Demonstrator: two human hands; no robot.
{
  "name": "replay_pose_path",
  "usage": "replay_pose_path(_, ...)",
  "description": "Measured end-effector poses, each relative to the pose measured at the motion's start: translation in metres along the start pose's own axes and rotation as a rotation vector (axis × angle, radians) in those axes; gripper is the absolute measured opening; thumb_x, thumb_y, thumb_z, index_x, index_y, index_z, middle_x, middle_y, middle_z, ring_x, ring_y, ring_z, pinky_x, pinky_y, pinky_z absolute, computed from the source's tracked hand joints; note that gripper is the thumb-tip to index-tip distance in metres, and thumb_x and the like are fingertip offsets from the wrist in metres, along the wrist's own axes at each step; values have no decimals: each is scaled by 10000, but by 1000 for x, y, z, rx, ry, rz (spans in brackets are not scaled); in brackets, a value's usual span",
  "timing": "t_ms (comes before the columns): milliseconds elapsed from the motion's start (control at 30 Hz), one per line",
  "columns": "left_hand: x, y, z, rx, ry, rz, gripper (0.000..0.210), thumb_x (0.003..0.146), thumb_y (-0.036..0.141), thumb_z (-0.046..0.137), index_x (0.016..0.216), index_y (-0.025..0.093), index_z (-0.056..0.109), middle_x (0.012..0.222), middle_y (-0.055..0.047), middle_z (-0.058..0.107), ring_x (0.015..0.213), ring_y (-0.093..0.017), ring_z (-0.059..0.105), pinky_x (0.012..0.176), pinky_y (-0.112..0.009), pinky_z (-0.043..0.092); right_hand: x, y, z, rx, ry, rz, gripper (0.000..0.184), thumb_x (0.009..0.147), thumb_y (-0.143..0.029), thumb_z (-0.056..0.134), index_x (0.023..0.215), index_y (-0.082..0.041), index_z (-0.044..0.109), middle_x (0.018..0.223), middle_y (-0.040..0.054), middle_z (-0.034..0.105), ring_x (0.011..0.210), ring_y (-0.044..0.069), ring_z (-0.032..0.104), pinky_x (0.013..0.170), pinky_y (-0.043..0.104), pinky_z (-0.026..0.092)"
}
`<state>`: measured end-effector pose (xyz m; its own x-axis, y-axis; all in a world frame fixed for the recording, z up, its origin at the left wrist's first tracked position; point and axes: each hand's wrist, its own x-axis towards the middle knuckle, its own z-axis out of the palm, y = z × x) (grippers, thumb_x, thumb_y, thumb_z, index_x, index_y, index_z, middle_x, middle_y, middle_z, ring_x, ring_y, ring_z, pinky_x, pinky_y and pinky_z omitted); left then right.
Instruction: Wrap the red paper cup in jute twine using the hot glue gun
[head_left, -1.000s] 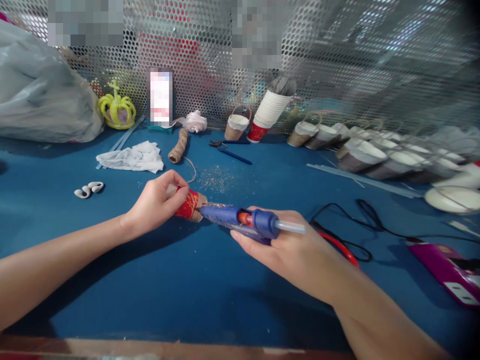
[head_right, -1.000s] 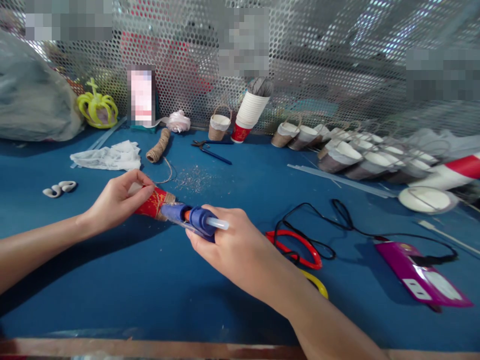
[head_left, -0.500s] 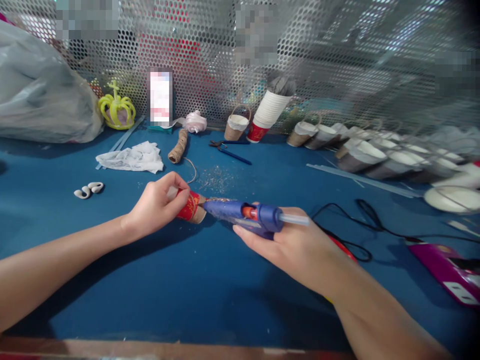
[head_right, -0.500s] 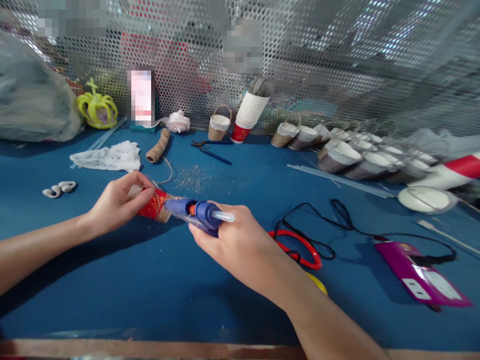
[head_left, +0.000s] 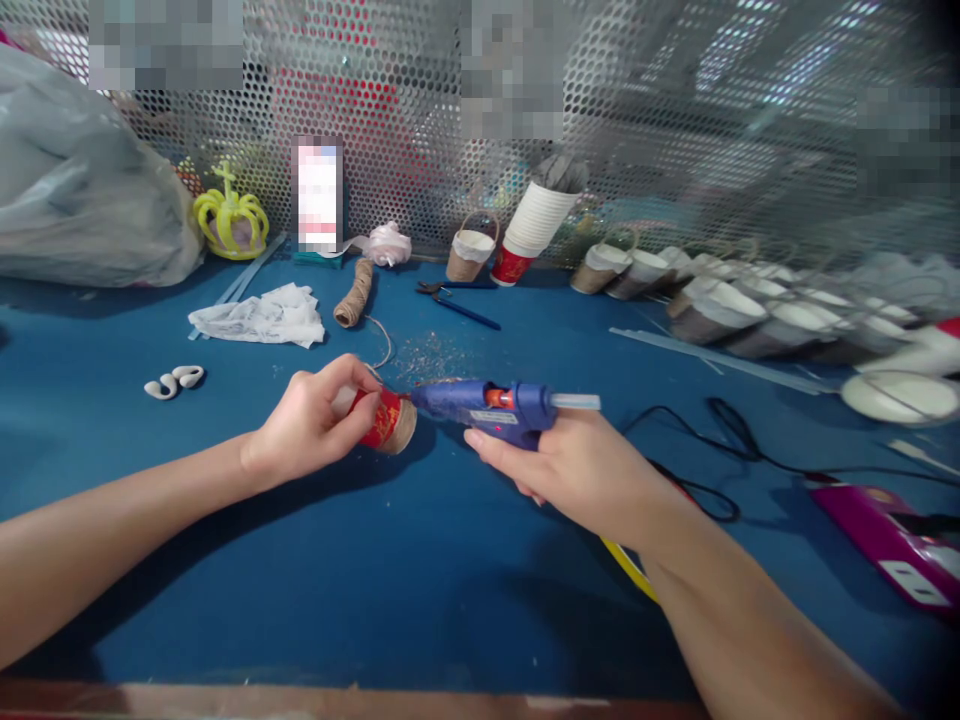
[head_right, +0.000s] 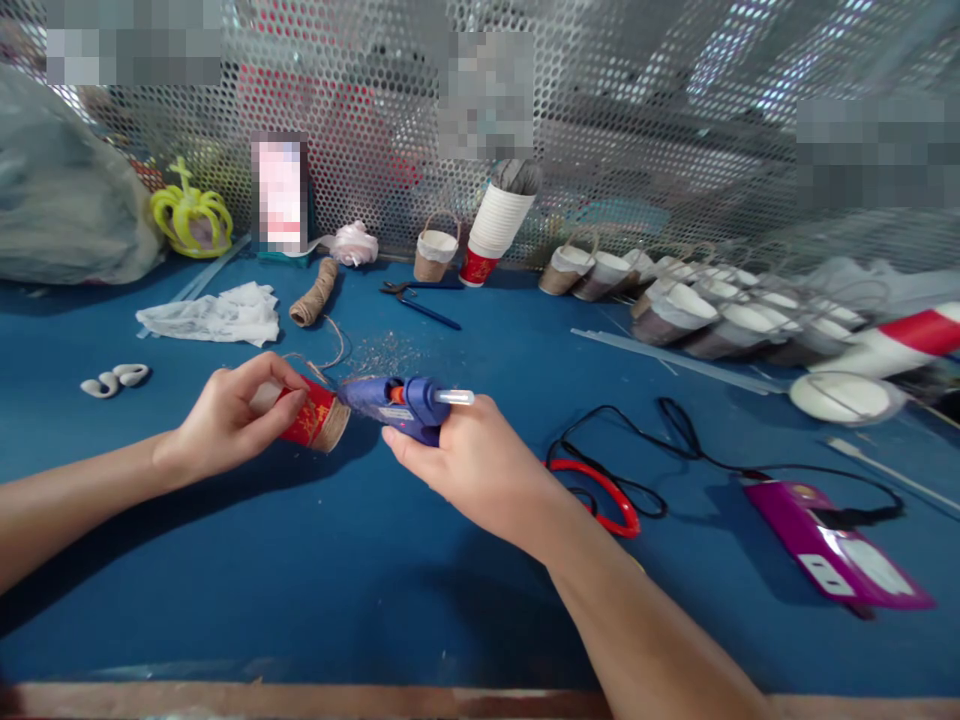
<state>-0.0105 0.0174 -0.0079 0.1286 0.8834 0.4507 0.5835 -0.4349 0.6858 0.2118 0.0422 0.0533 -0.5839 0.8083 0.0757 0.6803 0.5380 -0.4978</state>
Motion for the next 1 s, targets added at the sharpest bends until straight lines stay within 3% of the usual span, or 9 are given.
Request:
replay_pose_path(267, 0, 2, 0, 16, 3, 27, 21, 780, 165, 503, 761, 174, 500, 606, 34, 575, 537, -82, 537, 503, -178, 408, -1, -2, -1, 20, -2, 20, 317, 793, -245, 534, 490, -225, 441, 343, -63, 447, 352, 103, 444, 403, 236, 367)
replay_pose_path(500, 2, -1, 0, -1, 10, -81, 72, 788, 222, 512, 752, 161, 523, 565, 31, 565, 439, -63, 432, 424, -171, 356, -7, -1, -3, -21, -3, -38, 264, 811, -267, 495, 551, -219, 488, 415, -51, 462, 382, 99, 412, 400, 234, 342)
replay_pose_path(633, 4, 0, 0, 8, 20, -127, 93, 784, 243, 510, 751, 158, 532, 623, 7, 605, 501, -86, 494, 476, -191, 397, -8, 1, -3, -128, -21, -180, 203, 797, -257, 471, 659, -217, 613, 419, -33, 459, 413, 122, 420, 426, 256, 316)
replay_pose_path(733, 5, 0, 0, -5, 22, -176, 115, 782, 263, 504, 753, 155, 531, 655, -6, 619, 539, -102, 522, 497, -205, 414, -10, 2, -3, -202, -44, -281, 228, 798, -240, 449, 687, -212, 646, 495, 1, 548, 450, 135, 461, 468, 272, 331)
replay_pose_path(900, 6, -1, 0, -25, 15, -213, 127, 781, 277, 498, 760, 154, 525, 647, -1, 603, 525, -99, 502, 486, -205, 403, -14, 4, -2, -133, -36, -205, 146, 756, -277, 525, 773, -228, 662, 564, 7, 618, 532, 162, 547, 531, 279, 392)
replay_pose_path(1000, 6, -1, 0, -32, 15, -212, 124, 779, 277, 500, 761, 156, 521, 675, -15, 612, 562, -114, 520, 515, -224, 417, -11, 2, -3, -64, -38, -121, 182, 801, -309, 509, 669, -224, 603, 503, -20, 586, 440, 127, 516, 443, 246, 386)
